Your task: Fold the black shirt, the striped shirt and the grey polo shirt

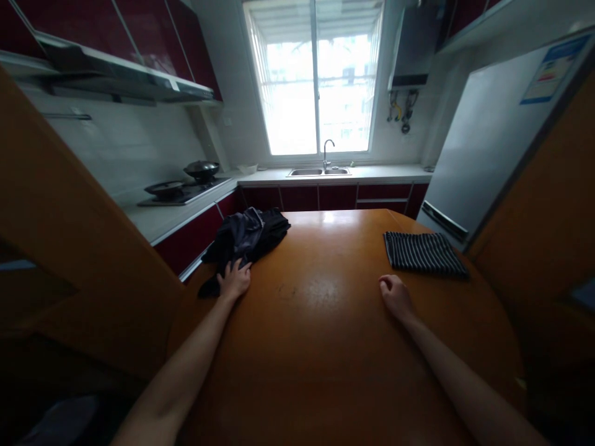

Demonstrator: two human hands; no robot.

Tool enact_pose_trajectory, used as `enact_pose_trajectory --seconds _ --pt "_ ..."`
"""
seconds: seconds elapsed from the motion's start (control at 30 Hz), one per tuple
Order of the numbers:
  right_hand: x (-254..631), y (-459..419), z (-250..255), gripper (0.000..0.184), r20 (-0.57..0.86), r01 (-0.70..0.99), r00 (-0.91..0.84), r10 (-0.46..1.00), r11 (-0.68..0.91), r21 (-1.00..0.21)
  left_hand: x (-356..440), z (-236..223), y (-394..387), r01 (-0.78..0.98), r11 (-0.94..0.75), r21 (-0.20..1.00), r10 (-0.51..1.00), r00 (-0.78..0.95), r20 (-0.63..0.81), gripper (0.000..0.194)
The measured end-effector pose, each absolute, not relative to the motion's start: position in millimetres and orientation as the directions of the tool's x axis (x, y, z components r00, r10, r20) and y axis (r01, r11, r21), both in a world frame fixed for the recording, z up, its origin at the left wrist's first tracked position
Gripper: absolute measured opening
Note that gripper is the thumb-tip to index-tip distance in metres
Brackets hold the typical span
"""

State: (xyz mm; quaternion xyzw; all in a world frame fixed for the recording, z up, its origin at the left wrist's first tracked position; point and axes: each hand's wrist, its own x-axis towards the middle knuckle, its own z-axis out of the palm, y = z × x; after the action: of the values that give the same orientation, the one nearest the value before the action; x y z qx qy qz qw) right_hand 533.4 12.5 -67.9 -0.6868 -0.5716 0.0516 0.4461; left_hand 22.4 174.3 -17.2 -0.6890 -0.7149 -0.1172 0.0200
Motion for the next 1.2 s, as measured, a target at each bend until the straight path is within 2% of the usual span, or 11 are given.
enact_pose_trajectory --seconds 0.2,0.33,0.43,0.57,0.63,0.73,0.8,0.87,1.03,1.13,1.2 --pt "571 35 -45 0.040 0.490 0.885 0.453 0.745 -0.310 -0.347 15 -31 166 0.993 -0.027 0.112 0.958 -0.006 0.286 0.045" --pt "588 54 -36 0.053 0.402 0.822 0.570 0.717 -0.503 -0.268 32 -26 145 0.989 -0.018 0.148 0.924 -0.040 0.380 0.042" --pt "590 65 -35 0.048 0.345 0.813 0.583 0.736 -0.534 -0.232 55 -18 130 0.983 0.003 0.185 0.843 -0.102 0.528 0.041" --pt "582 61 -37 0.029 0.331 0.872 0.486 0.809 -0.425 -0.240 92 -14 115 0.954 -0.198 0.223 0.783 0.017 0.622 0.047" --pt "563 45 -40 0.025 0.353 0.929 0.340 0.872 -0.254 -0.267 113 -15 104 0.903 -0.351 0.247 0.773 0.130 0.621 0.050" --pt "509 3 -44 0.024 0.384 0.921 -0.007 0.923 0.155 -0.357 144 -17 82 0.728 -0.647 0.227 0.697 0.445 0.561 0.055" --pt "465 -32 -43 0.026 0.355 0.801 -0.261 0.898 0.407 -0.439 162 -14 65 0.540 -0.819 0.193 0.565 0.704 0.430 0.062" --pt "430 -62 -37 0.027 0.271 0.638 -0.428 0.862 0.500 -0.585 173 -6 50 0.382 -0.905 0.185 0.420 0.870 0.258 0.064" --pt "411 -91 -21 0.032 0.087 0.355 -0.499 0.862 0.295 -0.887 176 19 23 0.294 -0.914 0.280 0.316 0.948 0.034 0.032" --pt "425 -88 -19 0.033 -0.084 0.255 -0.443 0.892 0.035 -0.966 176 26 8 0.239 -0.897 0.371 0.251 0.968 -0.017 0.022" --pt "432 -86 -19 0.042 -0.194 0.223 -0.544 0.816 -0.083 -0.971 179 29 5 0.189 -0.908 0.374 0.185 0.982 -0.048 0.020"
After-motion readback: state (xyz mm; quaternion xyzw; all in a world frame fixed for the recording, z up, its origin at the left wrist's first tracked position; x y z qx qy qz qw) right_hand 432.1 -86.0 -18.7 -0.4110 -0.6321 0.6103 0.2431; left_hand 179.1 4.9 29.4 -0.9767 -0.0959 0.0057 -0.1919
